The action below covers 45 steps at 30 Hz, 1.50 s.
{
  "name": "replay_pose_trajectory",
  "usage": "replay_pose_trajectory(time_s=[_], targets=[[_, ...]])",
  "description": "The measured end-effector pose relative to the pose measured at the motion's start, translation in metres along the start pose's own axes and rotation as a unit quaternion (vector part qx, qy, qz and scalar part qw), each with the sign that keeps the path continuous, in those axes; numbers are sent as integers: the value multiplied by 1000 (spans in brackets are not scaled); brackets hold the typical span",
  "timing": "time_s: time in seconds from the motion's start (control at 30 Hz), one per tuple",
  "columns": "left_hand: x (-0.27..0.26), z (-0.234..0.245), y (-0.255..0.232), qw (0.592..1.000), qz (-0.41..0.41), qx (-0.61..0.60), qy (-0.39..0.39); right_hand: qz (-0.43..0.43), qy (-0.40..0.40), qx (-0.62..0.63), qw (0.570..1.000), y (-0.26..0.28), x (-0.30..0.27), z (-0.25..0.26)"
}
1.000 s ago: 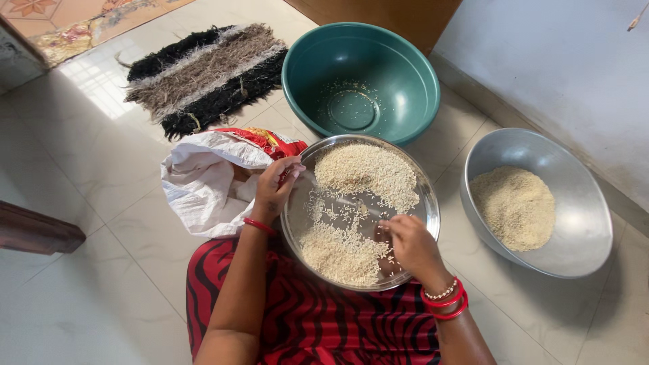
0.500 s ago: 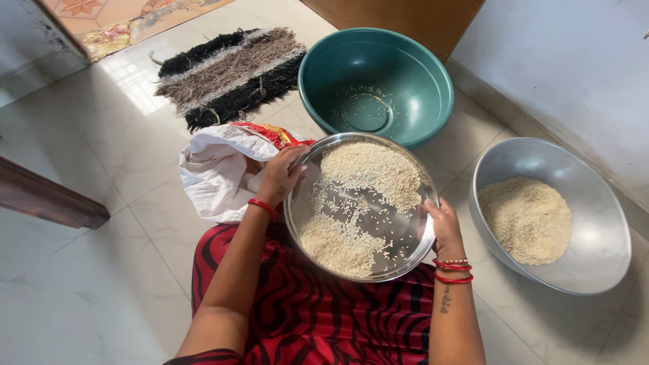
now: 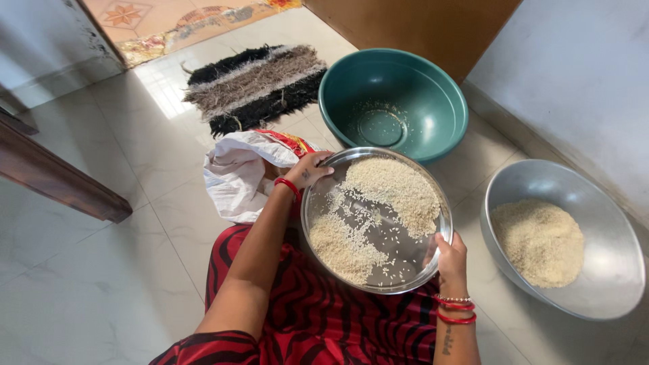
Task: The person sits on the floor and sorts rice by hand on a metal tray, picking out impurities and placing them into a green plastic bowl. The person repeatedly spreads and sifts the rice with both hands to separate unwanted material.
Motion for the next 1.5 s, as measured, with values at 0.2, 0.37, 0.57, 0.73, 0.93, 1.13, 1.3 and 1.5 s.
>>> replay_pose_trajectory(time_s=[0.2,0.37,0.57,0.73,0.93,1.13,1.3,1.5], targets=[[-1,1,-6,999,24,38,0,331,-55,-338,879,38,38,-5],[-6,3,-21,998,-12,43,-38,339,-13,-347,874,77,86,-65],[-31,10,-82,982,164,93,-13,379,9,-430,820,74,87,-115],[-33,10,-90,974,26,213,-71,371,18,-478,796,77,74,-112],[-46,-8,-66,854,-219,415,-225,393,17,-478,785,81,64,-113],[-74,-41,-66,900,-81,426,-49,383,13,-503,775,81,62,-115],[-102,-84,-112,874,-88,477,22,366,15,-513,776,81,60,-117],[-147,-121,-121,902,-257,309,159,366,18,-515,775,82,58,-116]])
Point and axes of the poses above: each hand's wrist, its own x-axis towards the middle knuckle, its own z-axis out of the back of the hand, y = z × x, the point moved 2 cm from there along x, towards the middle knuckle, and after that the axes turned 11 degrees about -y, right-handed, at the moved point
